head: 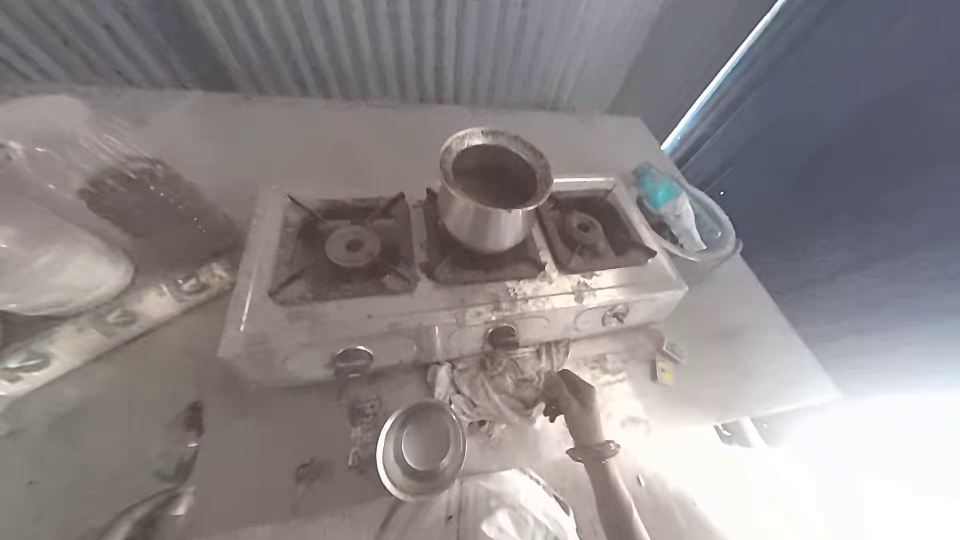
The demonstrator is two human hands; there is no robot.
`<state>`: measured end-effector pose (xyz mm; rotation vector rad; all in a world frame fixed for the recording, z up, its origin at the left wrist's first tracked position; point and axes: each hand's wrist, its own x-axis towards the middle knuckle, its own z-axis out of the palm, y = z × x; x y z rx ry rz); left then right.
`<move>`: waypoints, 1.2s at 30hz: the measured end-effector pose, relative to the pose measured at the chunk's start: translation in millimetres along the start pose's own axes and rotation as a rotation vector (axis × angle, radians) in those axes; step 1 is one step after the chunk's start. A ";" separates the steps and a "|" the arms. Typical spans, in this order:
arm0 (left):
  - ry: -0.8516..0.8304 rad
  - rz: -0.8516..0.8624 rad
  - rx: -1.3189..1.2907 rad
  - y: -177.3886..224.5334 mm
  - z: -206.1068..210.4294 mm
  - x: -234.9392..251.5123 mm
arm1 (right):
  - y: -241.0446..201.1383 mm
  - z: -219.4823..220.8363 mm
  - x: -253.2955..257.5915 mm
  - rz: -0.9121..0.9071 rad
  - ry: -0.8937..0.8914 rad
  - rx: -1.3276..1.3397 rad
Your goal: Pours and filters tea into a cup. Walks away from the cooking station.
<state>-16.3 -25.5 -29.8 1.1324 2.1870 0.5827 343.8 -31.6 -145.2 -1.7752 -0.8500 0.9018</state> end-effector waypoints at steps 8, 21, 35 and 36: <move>-0.741 0.570 -0.371 -70.5 59.3 4.0 | 44.5 -0.3 -13.1 0.199 -0.125 -0.321; -0.656 0.649 0.028 -54.0 81.1 18.1 | -44.5 -70.6 -6.8 -0.395 0.203 -0.317; -0.277 0.563 0.081 -40.3 104.4 -47.1 | -48.5 -132.8 0.2 -0.568 0.145 -0.151; -0.286 0.570 0.166 -31.7 102.8 -51.9 | -51.9 -137.1 2.1 -0.581 0.148 -0.156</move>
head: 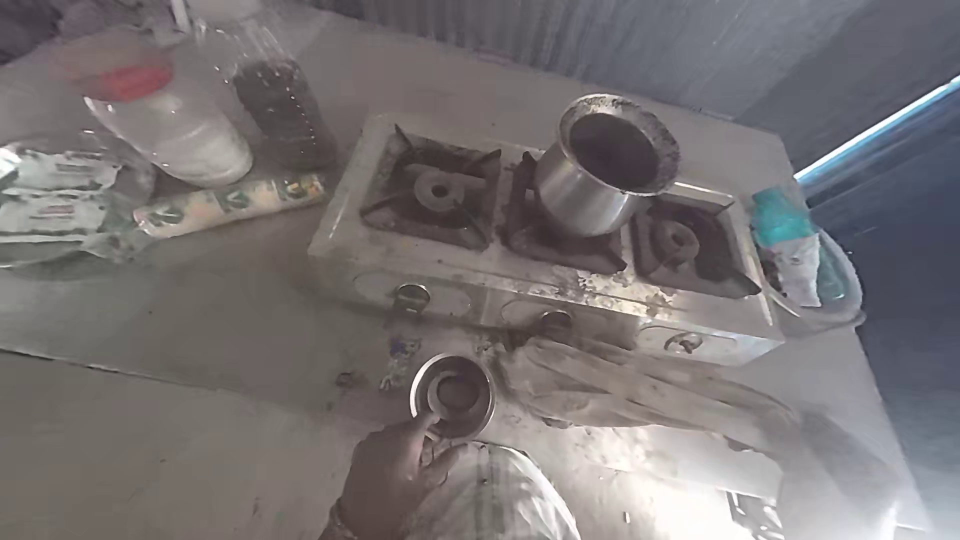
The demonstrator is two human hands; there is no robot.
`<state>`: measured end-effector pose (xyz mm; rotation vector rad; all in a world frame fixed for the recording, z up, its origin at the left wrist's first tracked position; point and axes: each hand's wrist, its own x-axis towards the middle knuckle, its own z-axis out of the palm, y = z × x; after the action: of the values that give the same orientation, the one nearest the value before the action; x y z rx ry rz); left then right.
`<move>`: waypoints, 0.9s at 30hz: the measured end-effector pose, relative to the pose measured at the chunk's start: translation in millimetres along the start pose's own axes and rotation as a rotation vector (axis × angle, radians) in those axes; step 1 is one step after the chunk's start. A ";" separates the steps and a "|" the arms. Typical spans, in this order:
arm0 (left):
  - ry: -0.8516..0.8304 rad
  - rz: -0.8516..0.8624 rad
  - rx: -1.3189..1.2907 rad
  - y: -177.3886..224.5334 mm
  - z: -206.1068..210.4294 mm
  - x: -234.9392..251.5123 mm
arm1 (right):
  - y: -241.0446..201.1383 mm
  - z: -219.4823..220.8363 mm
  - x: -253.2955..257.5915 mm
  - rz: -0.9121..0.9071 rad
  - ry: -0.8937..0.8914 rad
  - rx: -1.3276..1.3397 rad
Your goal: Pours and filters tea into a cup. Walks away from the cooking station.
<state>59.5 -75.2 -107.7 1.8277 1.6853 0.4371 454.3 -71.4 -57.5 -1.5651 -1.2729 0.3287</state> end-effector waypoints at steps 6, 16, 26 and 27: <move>-0.165 -0.056 0.071 18.7 -1.5 0.6 | -6.0 -6.8 17.6 0.051 0.123 0.014; 0.192 0.149 -0.377 -47.5 -28.3 -40.0 | 10.0 -13.8 30.4 0.021 0.086 0.054; 0.132 0.012 -0.239 -58.2 2.0 -0.4 | -20.4 -46.9 53.0 -0.171 0.069 0.078; 0.078 -0.005 -0.189 -53.3 -2.5 2.1 | -36.5 -44.8 61.6 -0.161 0.076 0.076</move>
<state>16.8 -72.3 -139.7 1.6890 1.6393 0.6500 491.5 -47.8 14.6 -1.3891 -1.3028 0.2110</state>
